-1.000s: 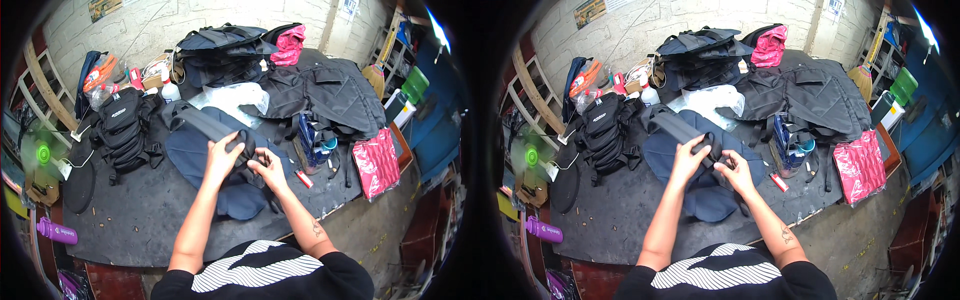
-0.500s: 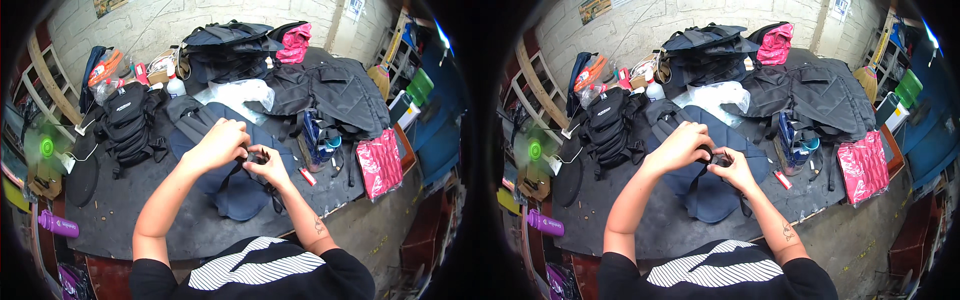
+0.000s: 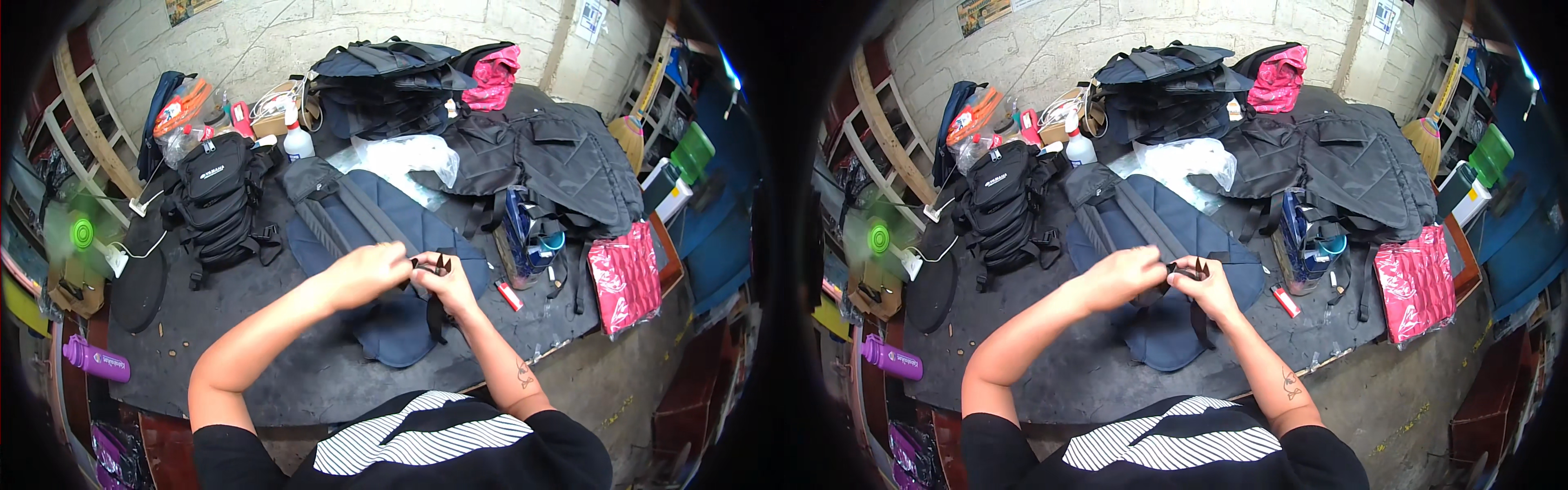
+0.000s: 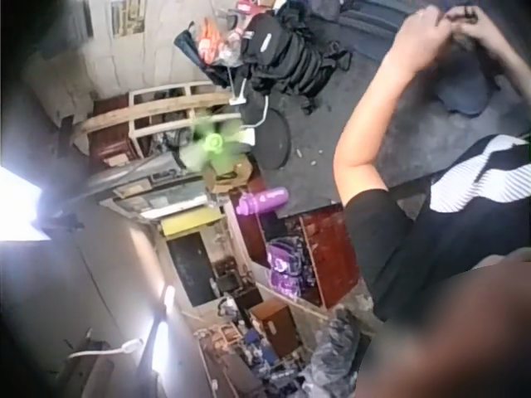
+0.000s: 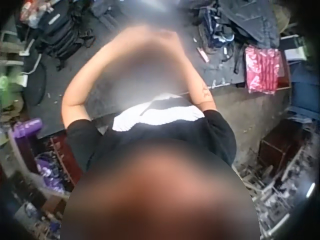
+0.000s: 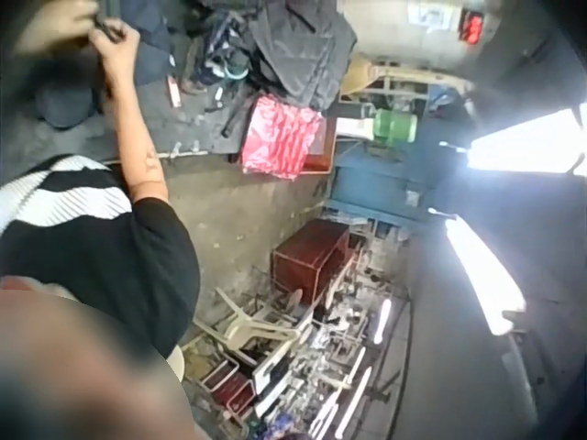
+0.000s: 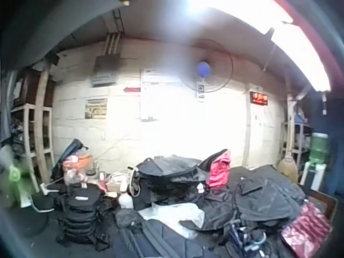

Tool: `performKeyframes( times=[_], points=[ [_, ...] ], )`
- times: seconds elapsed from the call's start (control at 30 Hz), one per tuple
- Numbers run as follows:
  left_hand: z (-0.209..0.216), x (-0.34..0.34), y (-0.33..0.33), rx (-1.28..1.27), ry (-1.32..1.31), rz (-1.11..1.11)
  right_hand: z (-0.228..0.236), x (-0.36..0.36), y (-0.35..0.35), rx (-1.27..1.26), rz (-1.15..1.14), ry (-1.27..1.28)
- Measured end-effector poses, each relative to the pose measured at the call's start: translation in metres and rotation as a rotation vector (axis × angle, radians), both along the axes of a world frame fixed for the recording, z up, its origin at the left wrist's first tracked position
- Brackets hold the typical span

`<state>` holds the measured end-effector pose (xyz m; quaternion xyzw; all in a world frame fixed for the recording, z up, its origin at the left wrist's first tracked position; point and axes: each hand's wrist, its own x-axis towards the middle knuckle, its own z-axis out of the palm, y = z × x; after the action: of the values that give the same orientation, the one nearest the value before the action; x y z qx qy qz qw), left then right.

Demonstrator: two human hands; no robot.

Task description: Adjusting straps, attaching buckles, and sealing nylon ends on backpacks using scissors and a lighter.

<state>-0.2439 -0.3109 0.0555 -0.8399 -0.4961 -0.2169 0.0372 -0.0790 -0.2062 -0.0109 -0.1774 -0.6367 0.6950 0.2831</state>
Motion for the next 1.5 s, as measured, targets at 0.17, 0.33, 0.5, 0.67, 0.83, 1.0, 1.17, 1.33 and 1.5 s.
performKeyframes(
  times=[0.17, 0.33, 0.5, 0.67, 0.83, 1.0, 1.17, 1.33, 1.5],
  points=[
    [-0.011, -0.015, -0.009, 0.357, 0.215, -0.05, 0.026, 0.004, -0.002, -0.263, 0.066, 0.009],
    [-0.005, 0.017, -0.015, 0.212, -0.611, 0.137, 0.025, 0.008, 0.009, -0.003, 0.07, 0.038],
    [0.013, 0.001, -0.002, -0.222, -1.064, 0.385, 0.031, 0.001, 0.008, 0.124, 0.104, 0.02],
    [0.025, 0.003, 0.002, -0.393, -0.774, 0.359, 0.034, -0.001, 0.007, 0.091, 0.111, 0.022],
    [0.003, 0.003, 0.013, -0.447, -0.921, 0.255, 0.033, 0.003, 0.004, 0.173, -0.032, 0.156],
    [-0.018, 0.005, 0.02, -0.435, -0.925, 0.173, 0.04, 0.011, 0.025, 0.085, 0.036, 0.05],
    [-0.024, 0.008, 0.021, -0.381, -1.141, -0.012, 0.047, 0.013, 0.032, 0.582, -0.13, -0.26],
    [-0.036, -0.008, 0.025, -0.543, -1.254, -0.092, 0.028, -0.003, 0.027, 0.664, -0.342, 0.1],
    [-0.038, -0.008, 0.026, -0.625, -1.344, -0.203, -0.007, -0.002, 0.055, 0.28, -0.485, 0.198]
  ],
)
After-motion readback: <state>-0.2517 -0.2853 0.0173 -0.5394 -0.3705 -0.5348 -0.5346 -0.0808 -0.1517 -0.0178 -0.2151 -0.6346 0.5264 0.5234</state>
